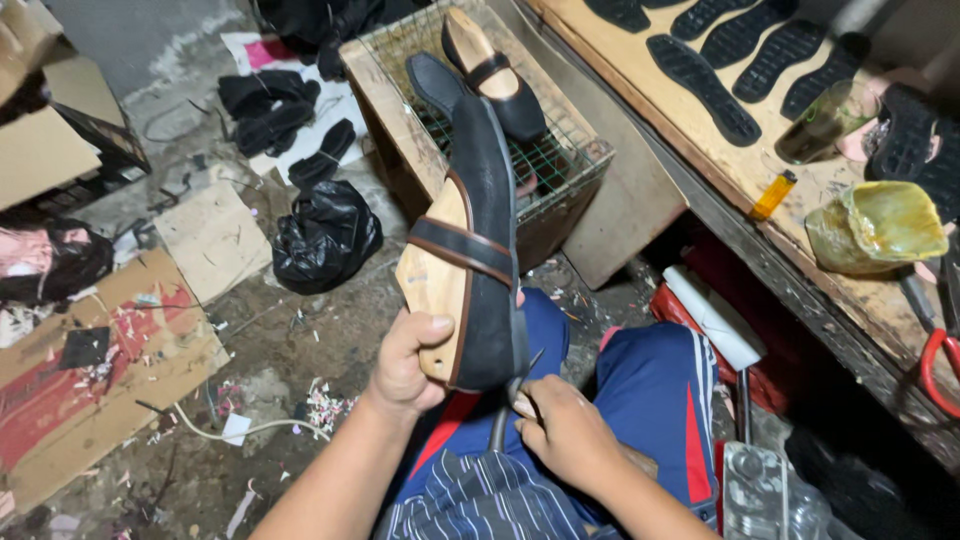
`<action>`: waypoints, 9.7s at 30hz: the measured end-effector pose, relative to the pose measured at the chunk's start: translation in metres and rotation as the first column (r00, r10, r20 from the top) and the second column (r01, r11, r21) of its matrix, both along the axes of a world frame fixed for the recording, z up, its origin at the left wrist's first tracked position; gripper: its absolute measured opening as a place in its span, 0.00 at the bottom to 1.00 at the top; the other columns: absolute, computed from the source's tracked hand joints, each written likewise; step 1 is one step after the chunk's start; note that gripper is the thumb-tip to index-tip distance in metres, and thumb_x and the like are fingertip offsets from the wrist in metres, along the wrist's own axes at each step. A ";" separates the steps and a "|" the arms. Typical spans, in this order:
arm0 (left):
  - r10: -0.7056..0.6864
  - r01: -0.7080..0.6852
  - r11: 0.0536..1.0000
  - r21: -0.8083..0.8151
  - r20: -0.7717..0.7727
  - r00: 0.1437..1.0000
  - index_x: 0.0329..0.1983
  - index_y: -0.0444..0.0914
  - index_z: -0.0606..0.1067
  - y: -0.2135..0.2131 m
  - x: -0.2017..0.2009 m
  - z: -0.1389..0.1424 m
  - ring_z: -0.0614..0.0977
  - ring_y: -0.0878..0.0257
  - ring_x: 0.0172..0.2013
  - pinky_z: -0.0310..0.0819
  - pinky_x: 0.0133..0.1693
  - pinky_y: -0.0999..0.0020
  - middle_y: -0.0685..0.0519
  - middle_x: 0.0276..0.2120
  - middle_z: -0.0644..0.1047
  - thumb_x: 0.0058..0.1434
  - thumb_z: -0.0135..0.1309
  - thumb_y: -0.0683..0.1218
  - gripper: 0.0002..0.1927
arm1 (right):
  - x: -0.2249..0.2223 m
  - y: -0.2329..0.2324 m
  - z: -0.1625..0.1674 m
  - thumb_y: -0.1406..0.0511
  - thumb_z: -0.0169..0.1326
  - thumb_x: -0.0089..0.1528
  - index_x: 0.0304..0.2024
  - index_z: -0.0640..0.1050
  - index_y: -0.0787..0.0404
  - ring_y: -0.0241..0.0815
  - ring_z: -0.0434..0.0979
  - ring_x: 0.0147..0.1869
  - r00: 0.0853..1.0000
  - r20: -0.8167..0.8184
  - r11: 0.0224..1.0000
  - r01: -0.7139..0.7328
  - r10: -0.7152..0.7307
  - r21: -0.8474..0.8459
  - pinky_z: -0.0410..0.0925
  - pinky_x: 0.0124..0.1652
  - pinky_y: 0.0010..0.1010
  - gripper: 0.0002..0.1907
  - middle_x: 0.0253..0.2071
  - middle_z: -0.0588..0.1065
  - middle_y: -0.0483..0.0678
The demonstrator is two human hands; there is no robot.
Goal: The person sits on the floor holding a sandal with a wooden last on their lap and repeatedly hammers and presses the sole edge with a metal hand tool, rotating the sandal to work around the edge, then presses the sole by hand.
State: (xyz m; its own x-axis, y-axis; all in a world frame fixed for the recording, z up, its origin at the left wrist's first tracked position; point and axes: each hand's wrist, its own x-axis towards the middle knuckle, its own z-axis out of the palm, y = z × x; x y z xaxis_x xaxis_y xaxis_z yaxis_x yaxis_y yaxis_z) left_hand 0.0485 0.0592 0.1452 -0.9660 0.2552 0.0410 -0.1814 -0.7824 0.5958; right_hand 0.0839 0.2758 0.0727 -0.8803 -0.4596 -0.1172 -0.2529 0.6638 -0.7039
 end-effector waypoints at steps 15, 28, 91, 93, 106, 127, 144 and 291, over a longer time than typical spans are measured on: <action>0.142 -0.169 0.980 -0.101 -0.229 0.963 0.79 0.38 0.42 0.000 0.003 0.031 0.75 0.52 0.61 0.69 0.64 0.55 0.43 0.69 0.66 0.62 0.65 0.55 0.55 | -0.024 0.044 0.058 0.61 0.70 0.49 0.66 0.67 0.66 0.42 0.75 0.46 0.822 0.552 0.631 0.356 0.140 -0.689 0.69 0.43 0.33 0.46 0.50 0.76 0.51; 0.284 -0.274 0.888 -0.369 -0.028 0.958 0.80 0.41 0.47 -0.003 0.002 0.027 0.80 0.61 0.48 0.80 0.49 0.63 0.48 0.53 0.74 0.59 0.60 0.41 0.49 | -0.018 0.021 0.042 0.57 0.68 0.49 0.62 0.71 0.69 0.38 0.77 0.56 0.765 0.612 0.656 0.360 0.198 -0.663 0.67 0.57 0.31 0.43 0.53 0.77 0.49; 0.380 -0.283 0.912 -0.296 0.355 0.854 0.53 0.38 0.69 -0.010 -0.003 0.006 0.84 0.56 0.38 0.82 0.42 0.55 0.47 0.39 0.79 0.64 0.54 0.50 0.18 | -0.037 0.031 0.062 0.64 0.54 0.66 0.51 0.82 0.68 0.32 0.73 0.42 0.963 0.261 0.735 0.228 -0.072 -0.639 0.67 0.43 0.25 0.17 0.40 0.77 0.45; 0.365 -0.258 0.925 -0.279 0.460 0.810 0.46 0.36 0.70 -0.010 -0.002 -0.004 0.84 0.54 0.38 0.82 0.43 0.54 0.45 0.39 0.81 0.65 0.55 0.52 0.16 | -0.037 0.029 0.065 0.64 0.54 0.66 0.49 0.83 0.68 0.31 0.74 0.41 0.937 0.337 0.717 0.298 -0.094 -0.630 0.68 0.42 0.25 0.15 0.38 0.78 0.45; 0.054 -0.047 0.999 -0.026 0.584 0.810 0.44 0.35 0.78 -0.014 -0.006 -0.028 0.85 0.55 0.39 0.81 0.46 0.56 0.45 0.40 0.82 0.64 0.53 0.59 0.22 | -0.031 0.014 0.090 0.65 0.59 0.62 0.57 0.78 0.66 0.36 0.75 0.54 0.999 -0.035 0.806 -0.031 0.013 -0.591 0.67 0.55 0.27 0.21 0.48 0.76 0.47; -0.117 0.049 0.979 0.198 0.351 0.929 0.63 0.34 0.69 0.034 -0.018 -0.040 0.82 0.52 0.50 0.77 0.56 0.53 0.44 0.51 0.79 0.60 0.51 0.51 0.29 | 0.008 0.013 0.037 0.65 0.70 0.49 0.63 0.63 0.63 0.63 0.72 0.60 0.942 -0.322 0.989 0.052 -0.094 -0.136 0.68 0.55 0.44 0.44 0.58 0.69 0.61; -0.287 0.281 0.955 0.096 0.535 0.795 0.57 0.37 0.74 0.111 -0.058 -0.112 0.81 0.52 0.48 0.76 0.53 0.52 0.46 0.47 0.79 0.57 0.51 0.54 0.27 | 0.011 0.143 0.040 0.64 0.58 0.59 0.42 0.77 0.62 0.50 0.80 0.39 0.976 -0.087 0.973 0.185 -0.198 -0.135 0.73 0.41 0.34 0.11 0.36 0.77 0.51; -0.608 -0.126 0.447 -0.886 -0.404 0.683 0.63 0.45 0.74 0.085 -0.066 0.033 0.86 0.53 0.51 0.78 0.53 0.61 0.48 0.51 0.82 0.51 0.67 0.57 0.36 | 0.019 0.158 0.109 0.66 0.64 0.56 0.32 0.74 0.63 0.36 0.75 0.35 0.865 0.267 0.767 0.500 -0.424 -0.403 0.70 0.35 0.29 0.11 0.32 0.78 0.48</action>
